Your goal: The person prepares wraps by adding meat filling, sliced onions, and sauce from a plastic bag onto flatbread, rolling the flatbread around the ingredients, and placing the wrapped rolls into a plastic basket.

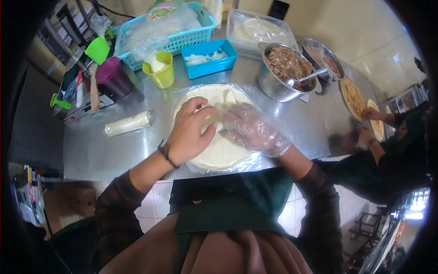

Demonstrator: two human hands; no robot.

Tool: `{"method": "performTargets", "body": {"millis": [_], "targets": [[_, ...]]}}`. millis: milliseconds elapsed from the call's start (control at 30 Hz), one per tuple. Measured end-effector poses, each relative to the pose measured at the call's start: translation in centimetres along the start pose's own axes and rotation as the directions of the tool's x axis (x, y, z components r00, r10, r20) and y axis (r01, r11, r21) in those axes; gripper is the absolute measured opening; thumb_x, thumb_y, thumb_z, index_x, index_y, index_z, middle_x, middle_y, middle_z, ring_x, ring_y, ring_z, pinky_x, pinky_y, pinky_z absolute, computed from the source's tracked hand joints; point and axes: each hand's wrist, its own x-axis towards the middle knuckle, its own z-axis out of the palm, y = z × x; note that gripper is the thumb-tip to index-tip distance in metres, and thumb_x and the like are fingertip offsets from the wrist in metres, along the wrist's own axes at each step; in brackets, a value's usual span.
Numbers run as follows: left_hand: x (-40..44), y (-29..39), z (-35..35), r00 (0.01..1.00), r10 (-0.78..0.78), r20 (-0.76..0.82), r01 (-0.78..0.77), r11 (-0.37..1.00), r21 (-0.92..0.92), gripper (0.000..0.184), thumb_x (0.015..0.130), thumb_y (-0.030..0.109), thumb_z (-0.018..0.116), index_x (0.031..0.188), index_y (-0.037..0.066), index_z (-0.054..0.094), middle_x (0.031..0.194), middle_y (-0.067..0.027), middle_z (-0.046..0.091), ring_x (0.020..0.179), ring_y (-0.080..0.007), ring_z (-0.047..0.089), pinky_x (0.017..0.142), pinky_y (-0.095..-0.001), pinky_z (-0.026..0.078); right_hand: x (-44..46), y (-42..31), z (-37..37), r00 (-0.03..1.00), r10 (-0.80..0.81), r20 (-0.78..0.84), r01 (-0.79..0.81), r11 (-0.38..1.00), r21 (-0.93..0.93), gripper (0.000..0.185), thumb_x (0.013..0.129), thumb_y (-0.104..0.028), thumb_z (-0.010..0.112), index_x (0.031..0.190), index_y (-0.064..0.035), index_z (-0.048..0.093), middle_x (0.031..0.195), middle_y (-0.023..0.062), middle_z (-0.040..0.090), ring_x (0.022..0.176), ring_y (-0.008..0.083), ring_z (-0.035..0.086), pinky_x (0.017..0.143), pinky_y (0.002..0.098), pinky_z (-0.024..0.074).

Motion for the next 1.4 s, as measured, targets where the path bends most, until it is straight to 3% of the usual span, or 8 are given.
{"method": "performTargets", "body": {"millis": [133,200,433,600,767,1000,1167,1400], "targets": [[-4.8,3.1,-3.0,0.878,-0.416,0.237,0.476,0.814,-0.333,0.022,0.084,0.008,0.060,0.105,0.004,0.060,0.103,-0.0094,0.061,0.094,-0.0228,0.058,0.084,-0.0320,0.045,1.2,-1.3,0.1,0.992,0.019,0.122,0.002,0.986,-0.165,0.060,0.081,-0.038,0.063,0.129,-0.0070,0.047,0.095,0.0197,0.060,0.090,0.0353,0.060,0.081,0.0436,0.0473],[-6.8,3.1,-2.9,0.435,-0.660,0.613,0.813,-0.006,-0.583,0.021,0.089,0.012,0.058,0.107,0.002,0.059,0.108,-0.0093,0.061,0.095,-0.0185,0.059,0.083,-0.0290,0.048,2.3,-2.3,-0.5,0.974,0.011,0.225,0.022,0.989,-0.145,0.063,0.081,-0.042,0.062,0.131,-0.0082,0.046,0.093,0.0193,0.060,0.087,0.0347,0.060,0.078,0.0429,0.0476],[-5.5,1.7,-3.1,0.100,-0.811,0.576,0.683,-0.365,-0.633,0.027,0.089,0.021,0.061,0.102,-0.002,0.057,0.104,-0.0110,0.061,0.092,-0.0172,0.061,0.076,-0.0243,0.052,4.5,-4.3,-1.5,0.905,0.058,0.422,0.022,0.983,-0.183,0.075,0.078,-0.060,0.054,0.135,-0.0131,0.044,0.086,0.0188,0.060,0.083,0.0308,0.061,0.074,0.0410,0.0476],[-6.0,0.8,-1.9,0.213,-0.855,0.472,0.731,-0.182,-0.658,0.024,0.086,0.018,0.064,0.098,-0.001,0.057,0.090,-0.0102,0.063,0.080,-0.0146,0.064,0.064,-0.0235,0.053,5.0,-4.3,-1.2,0.861,0.046,0.506,0.050,0.983,-0.174,0.073,0.078,-0.058,0.056,0.134,-0.0123,0.043,0.093,0.0170,0.064,0.092,0.0296,0.062,0.077,0.0424,0.0480],[-5.5,1.4,-0.6,0.743,-0.667,-0.047,0.624,0.717,-0.311,0.012,0.082,0.004,0.062,0.088,-0.003,0.054,0.090,-0.0115,0.064,0.081,-0.0140,0.063,0.067,-0.0268,0.052,4.9,-4.4,-1.0,0.884,0.050,0.464,0.039,0.983,-0.181,0.063,0.078,-0.057,0.056,0.123,-0.0117,0.053,0.093,0.0157,0.065,0.092,0.0282,0.063,0.075,0.0407,0.0491],[-6.1,1.4,1.5,0.829,-0.471,-0.302,0.404,0.877,-0.260,0.014,0.081,0.003,0.061,0.079,-0.002,0.048,0.102,-0.0170,0.062,0.087,-0.0228,0.063,0.078,-0.0351,0.051,4.6,-4.3,-0.8,0.892,0.018,0.452,0.075,0.980,-0.187,0.054,0.082,-0.053,0.053,0.118,-0.0123,0.055,0.089,0.0151,0.063,0.085,0.0287,0.063,0.071,0.0411,0.0491],[-5.3,0.7,-0.4,0.998,-0.058,0.013,0.050,0.948,0.314,0.014,0.077,0.007,0.062,0.080,0.000,0.051,0.112,-0.0195,0.059,0.108,-0.0379,0.054,0.097,-0.0496,0.039,4.3,-3.8,-1.3,0.856,0.041,0.515,0.053,0.984,-0.167,0.054,0.083,-0.051,0.054,0.121,-0.0132,0.055,0.090,0.0156,0.059,0.084,0.0306,0.061,0.072,0.0408,0.0485],[-4.9,0.1,-0.9,0.978,-0.081,0.193,0.043,0.980,0.194,0.018,0.077,0.007,0.061,0.092,0.001,0.053,0.112,-0.0189,0.059,0.115,-0.0351,0.051,0.098,-0.0474,0.038,1.7,0.8,0.2,0.972,-0.217,0.089,0.223,0.973,-0.058,0.047,0.075,-0.026,0.068,0.118,-0.0090,0.057,0.088,0.0103,0.059,0.079,0.0287,0.059,0.072,0.0388,0.0479]]}}
